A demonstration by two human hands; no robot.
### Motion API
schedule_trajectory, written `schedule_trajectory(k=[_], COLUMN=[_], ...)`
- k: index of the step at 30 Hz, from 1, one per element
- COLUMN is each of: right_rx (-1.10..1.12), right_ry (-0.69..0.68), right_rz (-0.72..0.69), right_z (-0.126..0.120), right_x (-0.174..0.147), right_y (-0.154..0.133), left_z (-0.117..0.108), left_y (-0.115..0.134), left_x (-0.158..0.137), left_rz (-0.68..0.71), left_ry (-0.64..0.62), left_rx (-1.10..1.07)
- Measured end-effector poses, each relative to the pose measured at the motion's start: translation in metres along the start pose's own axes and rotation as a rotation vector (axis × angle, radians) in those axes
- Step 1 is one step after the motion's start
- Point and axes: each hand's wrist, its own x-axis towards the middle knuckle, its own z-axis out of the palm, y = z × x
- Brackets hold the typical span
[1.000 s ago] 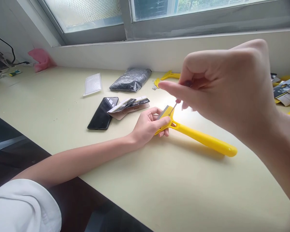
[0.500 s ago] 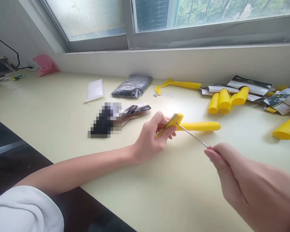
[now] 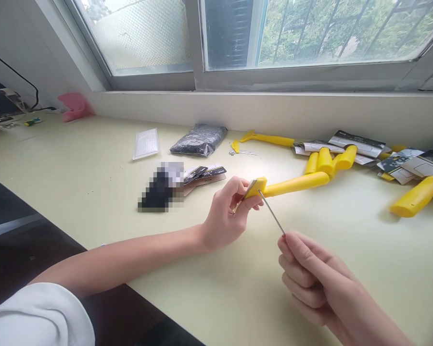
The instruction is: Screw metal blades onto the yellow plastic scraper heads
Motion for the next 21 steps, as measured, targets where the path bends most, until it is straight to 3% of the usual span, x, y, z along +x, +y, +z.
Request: schedule_trajectory(k=[5, 8, 10, 17, 19, 21], right_rx=[0.498, 0.631, 0.63, 0.419, 0.177, -0.241], right_ry=[-0.303, -0.486, -0.505, -0.093, 0.089, 0.305], right_rz=[0.117, 0.136, 0.14, 0.051, -0.097, -0.297], right_z=[-0.003, 0.0, 0.002, -0.004, -0.008, -0.01], right_x=[0.008, 0.01, 0.013, 0.015, 0.01, 0.005], right_y=[0.012, 0.018, 0.02, 0.016, 0.016, 0.021], left_z=[0.003, 0.003, 0.002, -0.015, -0.02, -0.024], left_y=[0.003, 0.002, 0.0, -0.009, -0.007, -0.004], left_x=[0.001, 0.002, 0.003, 0.012, 0.014, 0.015], left_rz=[0.025, 0.078, 0.113, 0.256, 0.306, 0.346], left_ry=[0.035, 0.041, 0.022, -0.082, -0.149, -0.214], left_rx=[0.008, -0.002, 0.016, 0.303, 0.337, 0.335])
